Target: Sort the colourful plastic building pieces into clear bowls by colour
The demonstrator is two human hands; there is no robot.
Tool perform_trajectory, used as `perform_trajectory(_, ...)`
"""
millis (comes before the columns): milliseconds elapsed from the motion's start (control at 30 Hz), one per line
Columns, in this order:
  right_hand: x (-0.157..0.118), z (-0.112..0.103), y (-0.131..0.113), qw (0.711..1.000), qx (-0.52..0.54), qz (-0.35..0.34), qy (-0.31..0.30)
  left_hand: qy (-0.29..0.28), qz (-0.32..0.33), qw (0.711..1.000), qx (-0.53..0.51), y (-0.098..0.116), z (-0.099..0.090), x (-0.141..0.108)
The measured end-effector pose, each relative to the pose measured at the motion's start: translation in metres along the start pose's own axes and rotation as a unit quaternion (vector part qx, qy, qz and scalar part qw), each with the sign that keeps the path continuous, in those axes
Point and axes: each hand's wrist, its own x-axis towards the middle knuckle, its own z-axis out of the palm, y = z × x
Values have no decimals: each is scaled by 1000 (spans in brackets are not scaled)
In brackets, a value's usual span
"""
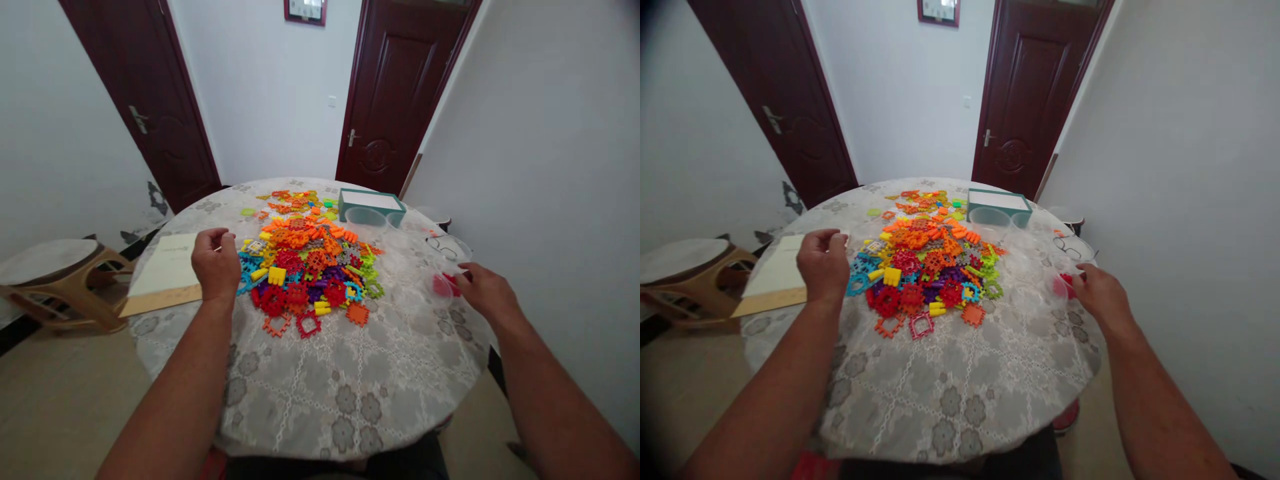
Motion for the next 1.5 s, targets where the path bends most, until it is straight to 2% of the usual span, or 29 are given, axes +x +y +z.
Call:
perform_trajectory(67,-6,-9,-15,998,23,-16,61,14,-10,1000,8,-12,-4,-7)
perform_trajectory(133,-17,-21,-44,990,70,-50,110,3,-15,1000,20,-20,-4,-17)
perform_trajectory(200,-33,-30,-85,980,152,-100,81,-10,-6,999,38,-25,-1,-28)
perform_trajectory(267,-50,-31,-131,959,233,-163,10,-27,37,997,54,-27,4,-36)
perform_trajectory(333,-65,-25,-175,925,272,-260,-58,-50,98,992,63,-25,8,-41)
perform_trajectory(400,-77,-13,-210,907,265,-316,-80,-73,146,984,69,-23,10,-44)
perform_trajectory(467,-82,-1,-233,903,239,-343,-94,-94,173,978,73,-22,11,-45)
perform_trajectory(567,-83,14,-248,906,211,-352,-103,-108,191,972,82,-24,11,-44)
perform_trajectory(667,-82,24,-246,912,210,-340,-93,-109,194,971,83,-28,12,-42)
perform_trajectory(767,-81,30,-238,912,253,-314,-66,-107,196,971,83,-31,15,-41)
perform_trajectory(867,-79,30,-229,915,318,-242,-49,-98,199,971,89,-33,19,-39)
perform_trajectory(967,-77,21,-220,915,379,-111,-83,-99,189,972,97,-35,19,-35)
perform_trajectory(1033,-77,10,-215,897,427,-38,-107,-99,179,973,103,-39,19,-33)
perform_trajectory(1100,-79,-2,-208,881,461,-10,-107,-81,161,977,112,-44,19,-30)
perform_trajectory(1167,-79,-15,-196,884,461,-3,-75,-47,152,981,114,-48,21,-27)
perform_trajectory(1267,-72,-34,-161,909,415,23,20,-52,144,982,106,-46,25,-28)
perform_trajectory(1367,-53,-46,-109,935,332,67,108,-67,145,982,103,-36,23,-32)
perform_trajectory(1500,-19,-44,-42,971,187,77,127,-72,145,981,108,-27,20,-35)
